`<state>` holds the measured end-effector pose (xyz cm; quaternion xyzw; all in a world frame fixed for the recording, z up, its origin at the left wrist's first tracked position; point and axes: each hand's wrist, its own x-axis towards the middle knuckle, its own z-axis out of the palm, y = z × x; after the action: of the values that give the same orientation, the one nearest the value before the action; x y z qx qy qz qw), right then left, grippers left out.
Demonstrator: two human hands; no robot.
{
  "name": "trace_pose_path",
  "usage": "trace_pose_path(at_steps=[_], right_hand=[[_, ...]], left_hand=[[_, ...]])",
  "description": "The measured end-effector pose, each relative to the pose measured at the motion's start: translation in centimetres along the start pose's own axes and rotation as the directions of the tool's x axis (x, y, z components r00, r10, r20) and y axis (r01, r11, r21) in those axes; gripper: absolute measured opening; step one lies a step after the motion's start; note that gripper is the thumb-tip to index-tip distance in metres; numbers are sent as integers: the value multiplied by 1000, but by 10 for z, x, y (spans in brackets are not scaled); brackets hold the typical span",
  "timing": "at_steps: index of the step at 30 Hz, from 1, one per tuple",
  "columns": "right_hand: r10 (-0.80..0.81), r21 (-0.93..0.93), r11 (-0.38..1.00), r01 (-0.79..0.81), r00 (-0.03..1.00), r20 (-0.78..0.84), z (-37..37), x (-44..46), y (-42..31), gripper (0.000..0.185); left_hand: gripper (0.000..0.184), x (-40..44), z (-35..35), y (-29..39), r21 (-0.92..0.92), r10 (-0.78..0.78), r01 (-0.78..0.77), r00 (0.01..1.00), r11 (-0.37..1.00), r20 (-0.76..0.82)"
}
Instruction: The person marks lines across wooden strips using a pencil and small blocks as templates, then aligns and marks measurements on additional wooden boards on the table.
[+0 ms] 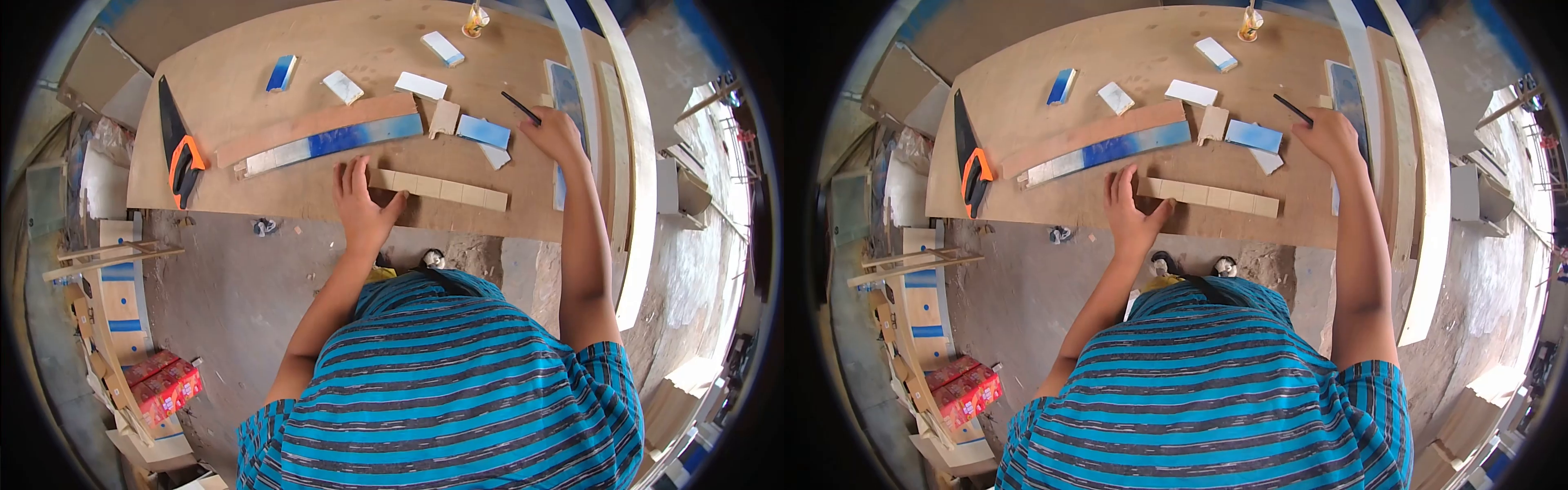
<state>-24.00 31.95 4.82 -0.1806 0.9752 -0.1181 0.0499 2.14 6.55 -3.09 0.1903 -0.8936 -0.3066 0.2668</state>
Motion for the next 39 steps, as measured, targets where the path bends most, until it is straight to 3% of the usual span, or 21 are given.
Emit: trace_pose_path(at_steps=[2, 5, 8, 9, 12, 15, 18, 21, 24, 27, 30, 33, 39], right_hand=[[19, -73, 997, -17, 1000, 22, 1, 7, -7, 44], [-233, -62, 972, 224, 947, -222, 1, -4, -19, 58], [-480, 88, 870, 486, 874, -77, 16, -15, -27, 66], [-496, 38, 867, 497, 868, -34, 15, -23, -39, 67], [-486, 169, 862, 477, 874, 14, 27, -24, -42, 65], [-446, 160, 889, 429, 890, 92, 23, -20, -44, 60], [-434, 147, 894, 423, 899, 53, 24, -17, -39, 55], [-420, 249, 867, 431, 902, -97, 20, -18, -38, 51], [-551, 274, 778, 565, 824, -135, 11, -18, -48, 49], [-726, 377, 661, 649, 680, 103, 5, -26, -67, 49], [-779, 382, 622, 683, 588, 217, 13, -39, -91, 49], [-853, 296, 522, 800, 486, 192, 32, -40, -97, 53], [-795, 444, 585, 679, 587, 150, 27, -46, -101, 66]], left_hand=[[84, -1, 0, 2, 10, -16, 16, 1000, 1000, -9], [84, -2, 0, 2, 26, -34, 35, 999, 999, -15], [83, -3, 1, 3, 37, -44, 44, 999, 998, -17], [83, -3, 1, 3, 33, -47, 48, 999, 998, -15], [76, -3, 0, 4, 24, -48, 48, 999, 999, -12], [66, -3, 0, 4, 21, -44, 44, 999, 999, -9], [59, -2, 0, 4, 19, -50, 50, 999, 999, 2], [58, -1, 0, 5, 23, -62, 62, 998, 998, 8], [58, -1, -2, 9, 29, -91, 90, 996, 995, 6], [59, -1, -3, 11, 58, -124, 124, 992, 991, 7], [61, -1, -1, 10, 73, -141, 140, 990, 987, 9], [62, -2, 0, 9, 64, -152, 151, 988, 986, 8], [58, -2, -2, 13, 39, -161, 161, 987, 986, -4]])
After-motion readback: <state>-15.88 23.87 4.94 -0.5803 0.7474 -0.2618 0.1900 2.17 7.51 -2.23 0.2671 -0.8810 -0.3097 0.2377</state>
